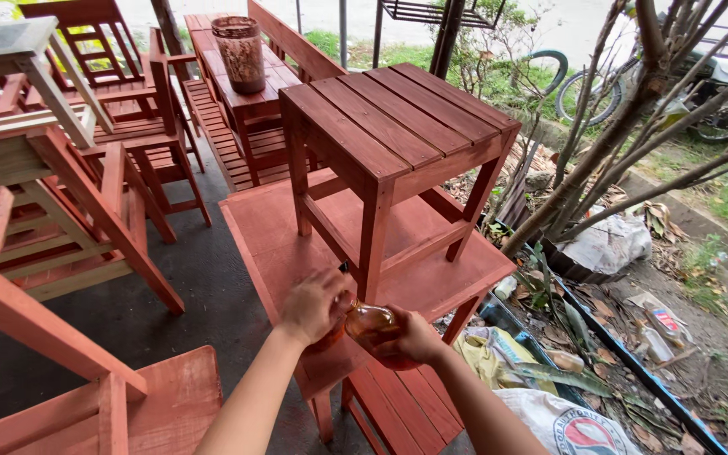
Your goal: The person applies red wood stain with a brush to a small wooden stool, brushing the legs, rails and top while rotating the stool on a work surface. They dip the brush into a stain container, pour more stain from a bottle, reposition the stool, and continue brushing the frame and slats.
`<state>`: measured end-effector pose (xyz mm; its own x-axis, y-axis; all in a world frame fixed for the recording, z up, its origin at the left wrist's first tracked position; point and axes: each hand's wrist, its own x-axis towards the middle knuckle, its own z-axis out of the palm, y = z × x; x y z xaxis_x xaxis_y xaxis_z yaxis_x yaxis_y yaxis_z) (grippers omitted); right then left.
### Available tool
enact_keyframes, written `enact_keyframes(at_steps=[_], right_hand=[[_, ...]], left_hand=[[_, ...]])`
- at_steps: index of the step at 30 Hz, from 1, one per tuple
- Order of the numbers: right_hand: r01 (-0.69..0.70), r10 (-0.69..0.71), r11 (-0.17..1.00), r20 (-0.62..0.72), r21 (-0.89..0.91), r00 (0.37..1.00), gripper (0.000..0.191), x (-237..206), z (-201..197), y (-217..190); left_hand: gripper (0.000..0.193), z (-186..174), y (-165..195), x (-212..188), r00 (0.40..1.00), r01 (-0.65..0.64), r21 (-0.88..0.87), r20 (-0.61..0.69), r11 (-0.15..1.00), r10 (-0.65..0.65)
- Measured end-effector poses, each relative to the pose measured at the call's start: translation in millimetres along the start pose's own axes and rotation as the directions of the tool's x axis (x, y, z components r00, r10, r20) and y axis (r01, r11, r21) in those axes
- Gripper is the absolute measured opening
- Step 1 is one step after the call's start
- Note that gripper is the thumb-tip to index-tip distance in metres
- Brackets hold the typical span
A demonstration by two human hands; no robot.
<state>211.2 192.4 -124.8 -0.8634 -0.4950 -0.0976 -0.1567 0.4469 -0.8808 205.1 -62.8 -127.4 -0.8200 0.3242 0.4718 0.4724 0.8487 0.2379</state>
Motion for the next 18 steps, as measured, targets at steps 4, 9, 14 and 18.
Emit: enact_keyframes(at_steps=[4,9,14,18], right_hand=[[0.105,-0.102,0.994,0.131,-0.018,0.986,0.072,8.0,-9.1,-9.4],[0.168,-0.182,0.953,-0.036,-0.253,0.983,0.071,0.9,-8.8,-27.9],[-0.052,-0.060,0.803,-0.168,-0.593,0.984,0.071,-8.7,-2.7,-43.7],[-0.066,-0.092,0.793,-0.225,-0.606,0.970,0.074,-11.5,-9.5,-45.4]], left_hand=[[0.047,-21.7,3.7,8.4,0.976,-0.196,0.165,-0.063,0.967,0.209],[0.060,-40.7,22.0,14.5,0.989,0.020,0.042,-0.144,0.999,-0.014],[0.083,-32.8,33.5,33.8,0.728,0.590,0.200,0.287,0.782,-0.622],[0.051,-22.5,22.1,41.2,0.974,0.170,-0.244,-0.108,0.955,-0.201]])
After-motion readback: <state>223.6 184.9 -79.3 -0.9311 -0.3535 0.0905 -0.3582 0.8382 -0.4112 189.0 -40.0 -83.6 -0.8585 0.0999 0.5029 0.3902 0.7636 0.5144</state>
